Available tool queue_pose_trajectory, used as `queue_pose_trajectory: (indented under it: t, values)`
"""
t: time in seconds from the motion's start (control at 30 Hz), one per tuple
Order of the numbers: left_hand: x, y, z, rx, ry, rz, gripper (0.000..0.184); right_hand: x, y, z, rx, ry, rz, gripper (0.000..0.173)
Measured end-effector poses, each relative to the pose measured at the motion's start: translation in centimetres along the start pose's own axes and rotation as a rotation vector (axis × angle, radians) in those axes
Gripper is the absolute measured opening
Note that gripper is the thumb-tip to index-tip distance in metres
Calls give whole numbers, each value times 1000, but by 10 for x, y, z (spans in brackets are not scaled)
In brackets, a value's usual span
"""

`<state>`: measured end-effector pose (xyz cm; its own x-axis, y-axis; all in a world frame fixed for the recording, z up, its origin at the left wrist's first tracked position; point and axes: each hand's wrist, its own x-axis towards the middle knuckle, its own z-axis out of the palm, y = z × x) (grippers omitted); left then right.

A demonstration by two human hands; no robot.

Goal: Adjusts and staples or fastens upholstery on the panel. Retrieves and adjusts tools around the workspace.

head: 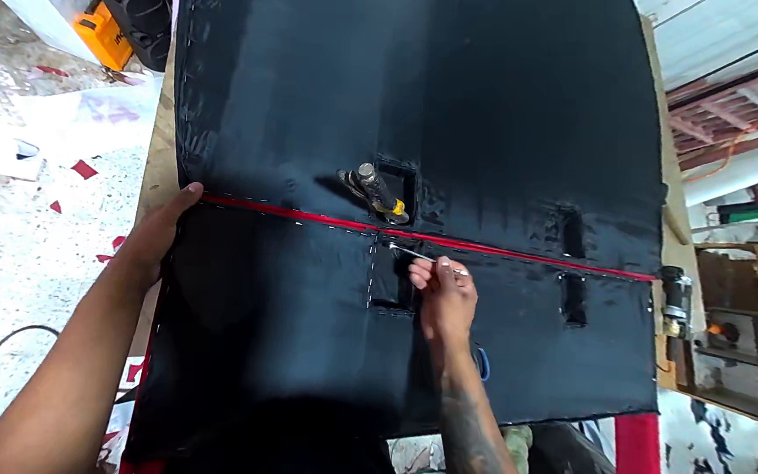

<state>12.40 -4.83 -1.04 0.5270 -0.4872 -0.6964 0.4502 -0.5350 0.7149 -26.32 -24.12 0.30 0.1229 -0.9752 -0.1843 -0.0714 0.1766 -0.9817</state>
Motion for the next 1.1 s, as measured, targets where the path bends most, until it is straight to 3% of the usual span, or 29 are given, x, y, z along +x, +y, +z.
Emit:
queue_pose_trajectory:
  t: [0.07, 0.17, 0.43, 0.6, 0.77, 0.87, 1.0, 1.1]
  values:
    - [0, 1, -1, -35, -30, -35, 67, 5, -1, -6, 118, 60, 165, 18]
    - [1, 3, -3, 8, -1, -32, 68, 2, -9, -9, 66, 28, 203, 20]
    - [9, -1, -3, 218, 194, 26, 81, -13, -19, 5, -166, -102, -196, 14]
    - [3, -1, -1, -131, -101, -22, 53, -13, -24, 27, -361, -143, -300, 15]
    - [14, -11, -7, -259, -234, 46, 38, -23, -28, 45, -656, -202, -397, 12]
    - [19, -13, -7, -287, -283, 70, 35, -12, -28, 33, -477, -191, -340, 14]
    - [22, -18, -10, -313, -315, 101, 31, 4, -4, 2, 36, -8, 37, 15]
    - [21, -18, -8, -323, -337, 86, 33, 4, 0, -2, 140, 72, 152, 19]
